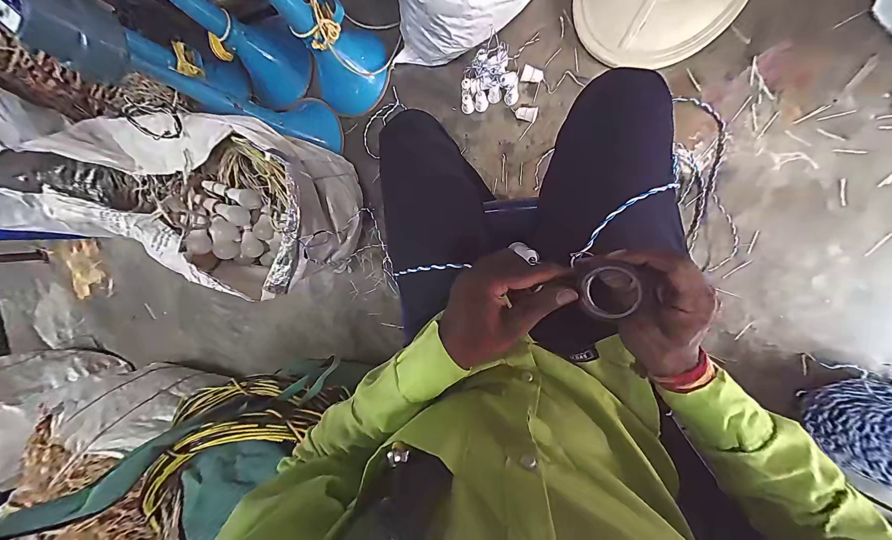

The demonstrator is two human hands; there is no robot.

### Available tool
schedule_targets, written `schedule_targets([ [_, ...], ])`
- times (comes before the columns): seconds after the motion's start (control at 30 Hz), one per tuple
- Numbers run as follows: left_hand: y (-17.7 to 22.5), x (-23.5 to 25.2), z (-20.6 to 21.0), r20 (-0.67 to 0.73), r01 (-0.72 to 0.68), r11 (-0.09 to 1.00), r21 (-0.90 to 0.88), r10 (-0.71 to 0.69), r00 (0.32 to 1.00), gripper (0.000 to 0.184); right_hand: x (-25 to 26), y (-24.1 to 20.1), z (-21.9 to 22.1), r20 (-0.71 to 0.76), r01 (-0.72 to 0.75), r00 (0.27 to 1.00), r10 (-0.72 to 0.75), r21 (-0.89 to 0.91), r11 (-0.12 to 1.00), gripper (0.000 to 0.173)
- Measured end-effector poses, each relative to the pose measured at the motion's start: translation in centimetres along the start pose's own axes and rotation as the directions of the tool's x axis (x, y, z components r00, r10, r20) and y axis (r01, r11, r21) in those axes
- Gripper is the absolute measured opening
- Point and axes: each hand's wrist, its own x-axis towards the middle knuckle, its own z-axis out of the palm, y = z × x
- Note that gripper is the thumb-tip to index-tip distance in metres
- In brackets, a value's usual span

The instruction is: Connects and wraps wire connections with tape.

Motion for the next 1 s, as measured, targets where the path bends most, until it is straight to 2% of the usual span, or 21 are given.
schedule_targets([
  [0.13,-0.4,-0.2,0.2,-0.069,-0.080,0.967,0.241,0.099,0.993,0.015,0.4,-0.8,0.2,0.045,-0.141,0.989,0.143,-0.054,0.989,0.024],
  [0.2,-0.6,-0.3,0.3,-0.081,-0.138,0.933,0.332,0.174,0.981,0.016,1.0,-1.2,0.3,0.064,-0.254,0.965,0.255,-0.023,0.967,0.024],
  [0.27,-0.8,-0.3,0.1,-0.063,-0.196,0.904,0.379,0.237,0.969,0.017,1.7,-1.6,0.4,0.097,-0.436,0.899,0.427,0.105,0.894,0.016],
  [0.33,-1.2,-0.2,-0.1,-0.050,-0.245,0.889,0.388,0.286,0.957,0.016,2.4,-1.8,0.4,0.172,-0.590,0.807,0.564,0.242,0.770,0.011],
  [0.4,-1.6,-0.2,-0.1,-0.049,-0.249,0.890,0.382,0.289,0.956,0.015,2.8,-1.7,0.3,0.221,-0.658,0.752,0.621,0.302,0.690,0.008],
  [0.47,-1.7,0.1,-0.2,-0.056,-0.213,0.906,0.365,0.250,0.967,0.014,3.0,-1.6,0.4,0.201,-0.626,0.780,0.593,0.267,0.733,0.006],
  [0.6,-1.3,0.4,-0.2,-0.043,-0.111,0.924,0.367,0.136,0.990,0.024,3.0,-1.4,0.5,0.167,-0.423,0.899,0.406,0.081,0.902,0.014],
  [0.67,-1.4,0.5,0.0,-0.033,-0.085,0.923,0.376,0.105,0.994,0.019,3.1,-1.3,0.6,0.157,-0.363,0.922,0.355,0.025,0.931,0.018],
  [0.77,-1.7,0.6,0.7,-0.072,-0.085,0.943,0.321,0.114,0.991,0.014,2.9,-1.2,0.9,0.052,-0.326,0.943,0.328,-0.044,0.944,0.035],
  [0.8,-1.8,0.7,0.9,-0.098,-0.081,0.953,0.292,0.114,0.989,0.014,2.6,-1.1,1.0,0.006,-0.312,0.950,0.313,-0.045,0.949,0.039],
  [0.87,-1.9,0.9,1.0,-0.138,-0.059,0.974,0.218,0.091,0.986,0.017,2.1,-0.7,0.9,-0.029,-0.262,0.965,0.262,0.004,0.965,0.026],
  [0.9,-2.0,1.0,0.9,-0.150,-0.051,0.980,0.190,0.080,0.985,0.018,1.8,-0.5,0.7,0.005,-0.233,0.972,0.233,0.071,0.970,0.019],
  [0.93,-2.1,1.0,0.8,-0.156,-0.045,0.984,0.174,0.072,0.985,0.018,1.4,-0.4,0.5,0.065,-0.224,0.974,0.217,0.124,0.967,0.021],
  [1.0,-2.2,0.8,0.8,-0.147,-0.027,0.988,0.153,0.050,0.988,0.017,0.9,-0.9,0.8,0.178,-0.300,0.947,0.266,0.203,0.932,0.029],
])
